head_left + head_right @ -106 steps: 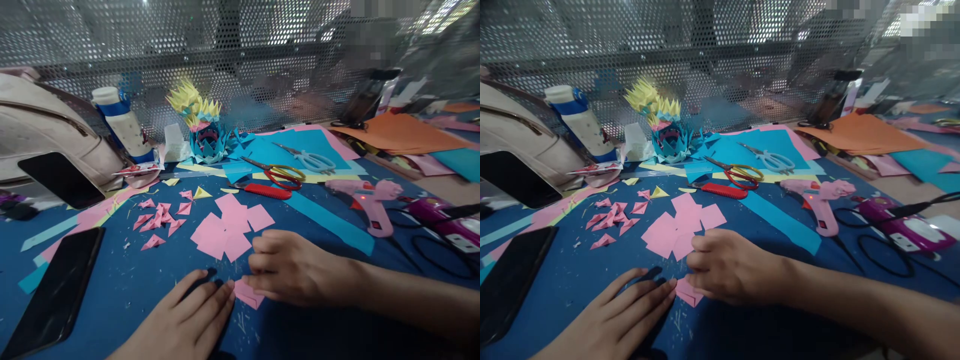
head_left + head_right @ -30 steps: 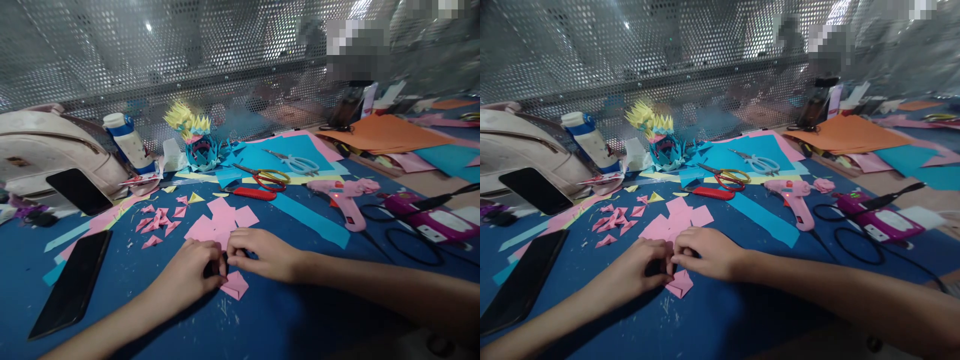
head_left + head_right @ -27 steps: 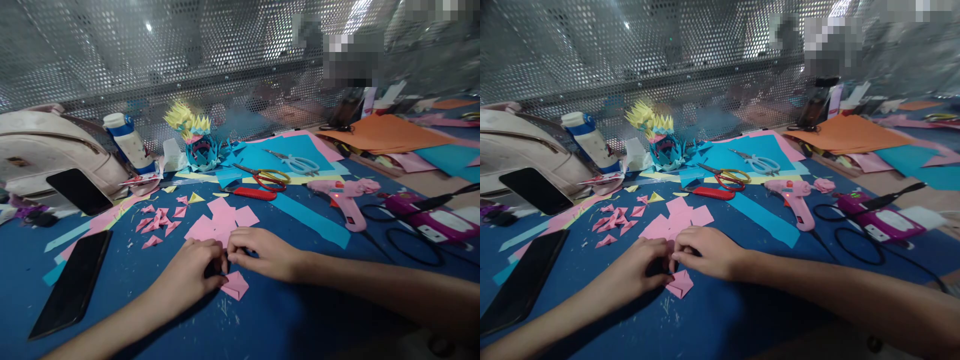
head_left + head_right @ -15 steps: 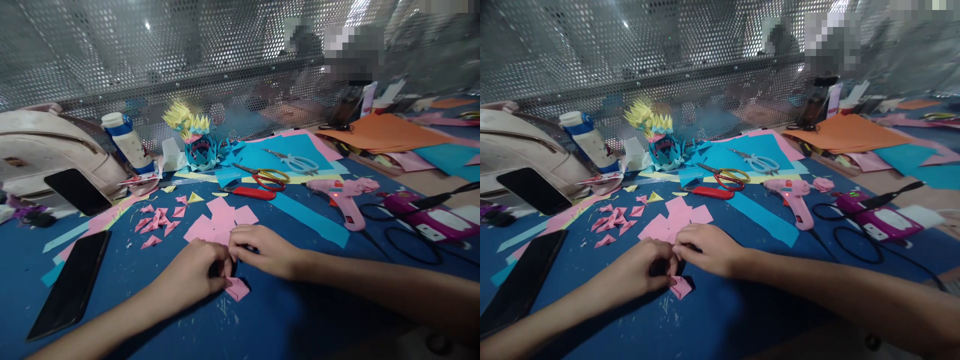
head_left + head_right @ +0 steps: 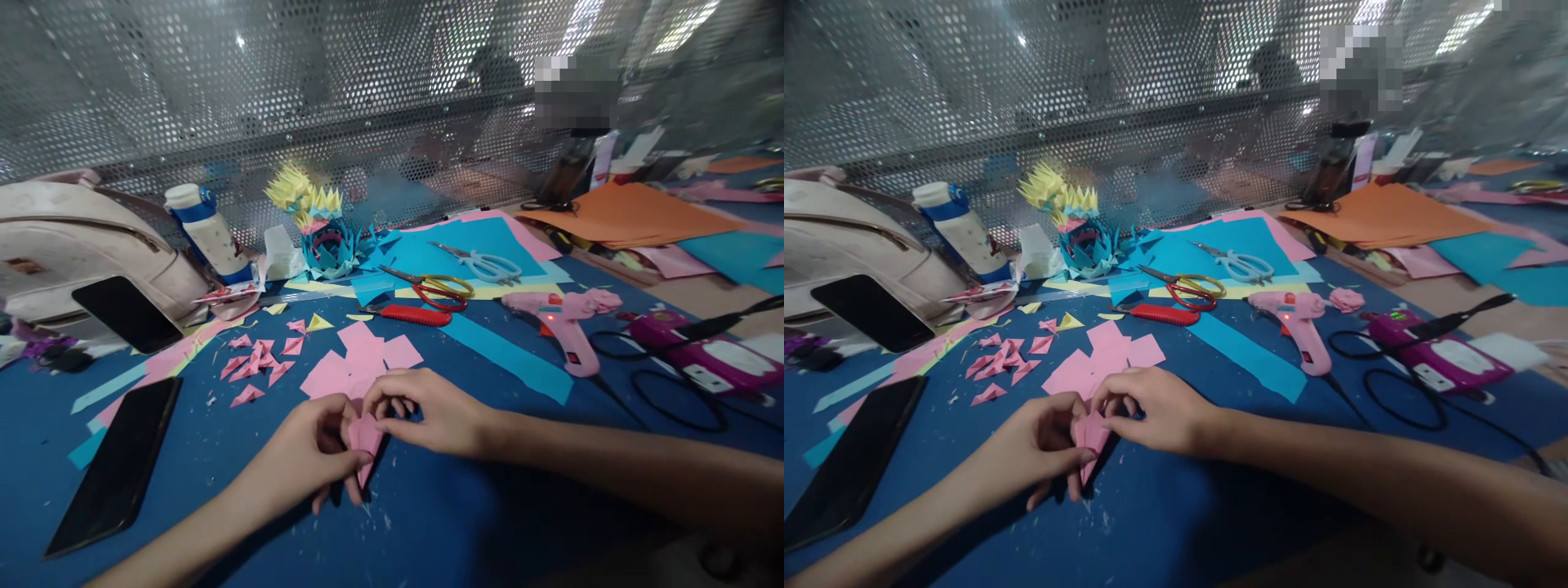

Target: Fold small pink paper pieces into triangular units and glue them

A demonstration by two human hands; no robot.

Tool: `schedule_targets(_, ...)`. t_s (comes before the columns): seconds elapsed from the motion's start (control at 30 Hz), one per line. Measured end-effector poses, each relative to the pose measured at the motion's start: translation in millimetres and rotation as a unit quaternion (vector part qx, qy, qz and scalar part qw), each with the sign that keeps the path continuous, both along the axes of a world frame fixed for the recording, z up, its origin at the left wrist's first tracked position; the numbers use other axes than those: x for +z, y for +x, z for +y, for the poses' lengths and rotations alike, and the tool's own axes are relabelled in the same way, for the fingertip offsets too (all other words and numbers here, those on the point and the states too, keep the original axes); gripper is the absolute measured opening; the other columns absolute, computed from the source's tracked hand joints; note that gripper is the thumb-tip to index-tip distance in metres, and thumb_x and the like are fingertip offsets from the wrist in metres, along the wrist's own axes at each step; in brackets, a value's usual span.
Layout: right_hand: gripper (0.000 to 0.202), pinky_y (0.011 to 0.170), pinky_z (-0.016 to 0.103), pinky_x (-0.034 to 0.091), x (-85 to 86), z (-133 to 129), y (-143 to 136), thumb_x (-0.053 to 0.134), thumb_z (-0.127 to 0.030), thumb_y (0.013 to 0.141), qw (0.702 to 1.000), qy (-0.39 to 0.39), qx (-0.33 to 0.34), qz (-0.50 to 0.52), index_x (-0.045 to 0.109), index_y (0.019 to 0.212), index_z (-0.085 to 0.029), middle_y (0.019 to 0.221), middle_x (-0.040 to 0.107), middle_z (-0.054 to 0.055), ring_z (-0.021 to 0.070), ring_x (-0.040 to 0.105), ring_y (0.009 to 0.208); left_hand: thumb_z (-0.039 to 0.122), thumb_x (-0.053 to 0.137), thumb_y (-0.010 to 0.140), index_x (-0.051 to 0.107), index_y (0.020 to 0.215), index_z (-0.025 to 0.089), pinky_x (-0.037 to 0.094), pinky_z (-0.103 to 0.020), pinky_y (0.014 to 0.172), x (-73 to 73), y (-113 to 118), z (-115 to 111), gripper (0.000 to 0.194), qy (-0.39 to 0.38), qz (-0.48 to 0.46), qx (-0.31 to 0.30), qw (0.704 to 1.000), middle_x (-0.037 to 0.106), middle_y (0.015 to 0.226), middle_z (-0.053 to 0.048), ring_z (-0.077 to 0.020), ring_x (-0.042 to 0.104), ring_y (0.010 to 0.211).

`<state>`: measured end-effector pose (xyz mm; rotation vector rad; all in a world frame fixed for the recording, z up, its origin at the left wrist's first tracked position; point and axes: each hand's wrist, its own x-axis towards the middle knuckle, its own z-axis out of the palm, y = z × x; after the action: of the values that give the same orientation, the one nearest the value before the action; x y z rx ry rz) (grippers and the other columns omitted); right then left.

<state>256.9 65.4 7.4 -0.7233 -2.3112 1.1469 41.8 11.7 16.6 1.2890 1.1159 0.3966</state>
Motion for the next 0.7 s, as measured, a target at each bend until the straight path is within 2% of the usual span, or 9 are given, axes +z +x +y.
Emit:
schedule_targets(0.1,0.022,0.060,0.018,0.039,0.2,-0.5,-0.1,0.062,-0.008,0.079,1.000,-0.010,0.002,0.017,0.070,0.098,-0.016,0.082,0.068,-0.001,0.0092,0.051,0.065,0.042,0.070,0.079,0.046,0.095,0.020,0.040,-0.015,0.031,-1.1,2.3,-2.5,0.037,-0.014,-0.013,0.008,1.000,0.072,0.065,-0.004,-0.0213,0.072,0.050)
schedule_targets(0.2,0.015,0.059,0.019,0.039,1.8,-1.7,0.2,0.061,-0.020,0.088,0.999,-0.034,0.001,0.031,0.070,0.098,-0.015,0.081,0.067,0.000,0.0097,0.050,0.065,0.043,0.070,0.081,0.043,0.093,0.020,0.039,-0.014,0.031,-1.7,4.2,-0.9,0.037,-0.003,-0.023,0.017,1.000,0.071,0.063,-0.003,-0.0227,0.074,0.052)
schedule_targets(0.27,0.018,0.059,0.019,0.039,2.3,-2.0,0.3,0.062,-0.028,0.091,0.998,-0.048,0.004,0.039,0.070,0.100,-0.015,0.082,0.067,0.001,0.0097,0.049,0.065,0.044,0.068,0.083,0.041,0.092,0.022,0.039,-0.014,0.031,-2.7,6.0,0.4,0.037,0.016,-0.025,0.020,0.999,0.072,0.067,-0.004,-0.0228,0.075,0.055)
schedule_targets(0.37,0.016,0.059,0.019,0.039,1.5,-1.3,0.5,0.066,-0.023,0.087,0.999,-0.036,0.004,0.035,0.070,0.100,-0.016,0.086,0.068,0.000,0.0094,0.049,0.066,0.045,0.066,0.087,0.039,0.090,0.023,0.042,-0.016,0.032,-5.0,8.1,-0.3,0.035,0.062,-0.018,0.011,0.998,0.073,0.070,-0.003,-0.0227,0.076,0.057)
schedule_targets(0.47,0.016,0.061,0.019,0.040,0.7,0.0,1.3,0.064,-0.018,0.084,0.999,-0.029,0.002,0.013,0.069,0.099,-0.016,0.086,0.069,0.000,0.0100,0.052,0.067,0.044,0.064,0.092,0.043,0.091,0.022,0.044,-0.018,0.034,-7.0,3.5,-2.7,0.030,0.151,0.016,-0.001,0.988,0.071,0.067,0.000,-0.0169,0.069,0.049)
schedule_targets(0.57,0.016,0.063,0.020,0.043,1.0,0.6,2.8,0.064,-0.021,0.087,0.999,-0.027,0.025,-0.021,0.069,0.102,-0.017,0.087,0.070,0.002,0.0112,0.059,0.071,0.038,0.065,0.096,0.056,0.097,0.019,0.043,-0.020,0.045,-8.8,-10.5,-5.6,0.021,0.304,0.086,0.016,0.949,0.066,0.067,0.003,-0.0125,0.061,0.051)
schedule_targets(0.63,0.015,0.065,0.021,0.044,0.9,0.2,3.6,0.063,-0.022,0.089,0.999,-0.006,0.036,-0.030,0.069,0.102,-0.016,0.088,0.071,0.003,0.0120,0.062,0.073,0.036,0.061,0.100,0.064,0.103,0.020,0.040,-0.022,0.053,-10.8,-20.4,-9.3,0.017,0.417,0.127,0.024,0.900,0.068,0.077,0.000,-0.0147,0.060,0.062)
schedule_targets(0.7,0.014,0.068,0.023,0.045,0.2,-0.5,4.0,0.062,-0.020,0.091,0.999,0.030,0.039,-0.022,0.068,0.102,-0.015,0.088,0.070,0.004,0.0130,0.063,0.076,0.033,0.058,0.103,0.070,0.101,0.021,0.039,-0.025,0.059,-13.6,-26.0,-15.5,0.017,0.504,0.152,0.011,0.850,0.071,0.086,-0.003,-0.0171,0.059,0.070)
